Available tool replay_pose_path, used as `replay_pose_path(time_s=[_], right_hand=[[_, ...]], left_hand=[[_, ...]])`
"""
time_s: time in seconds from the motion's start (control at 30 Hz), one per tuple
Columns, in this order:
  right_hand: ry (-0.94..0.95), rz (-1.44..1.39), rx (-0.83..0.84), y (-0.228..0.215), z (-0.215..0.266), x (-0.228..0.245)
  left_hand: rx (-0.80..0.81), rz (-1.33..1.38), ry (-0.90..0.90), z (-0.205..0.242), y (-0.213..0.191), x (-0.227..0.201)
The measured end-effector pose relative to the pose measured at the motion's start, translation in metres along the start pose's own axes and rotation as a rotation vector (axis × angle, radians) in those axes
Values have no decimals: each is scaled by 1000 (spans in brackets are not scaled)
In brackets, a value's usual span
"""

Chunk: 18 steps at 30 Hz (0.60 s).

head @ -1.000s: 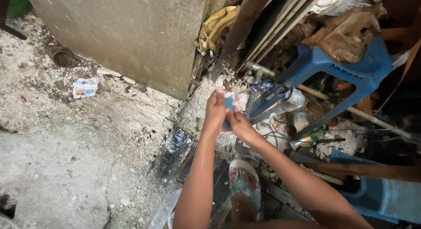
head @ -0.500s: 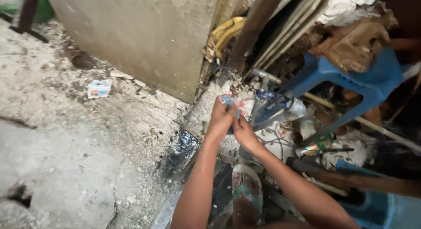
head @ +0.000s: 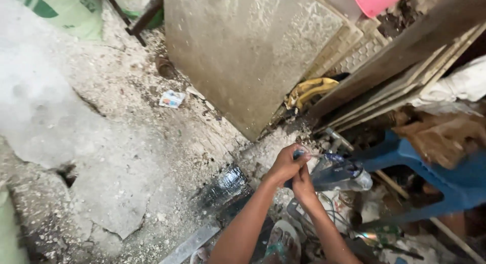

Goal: Cleaning plaster or gypsum paste off hands and a putty knife using water from a tap.

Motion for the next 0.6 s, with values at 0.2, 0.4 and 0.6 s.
replay_pose_path(time_s=[0.2, 0.4, 0.6], right_hand=[[-87, -189, -8, -2, -12, -20], [-164, 94, -119, -20, 32, 57], [-273, 315, -215, -30, 18, 38]], left_hand=[[-121, 20, -161, -22, -5, 2], [153, 29, -118, 15, 26, -67], [-104, -319, -2, 10, 19, -43]])
Point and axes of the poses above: each hand's wrist, its own z-axis away from the middle knuckle, its own y-axis out of the palm, x = y × z, the point moved 6 cm from there along -z, towards the middle knuckle, and after that the axes turned 6 degrees about x, right-handed, at the moved point
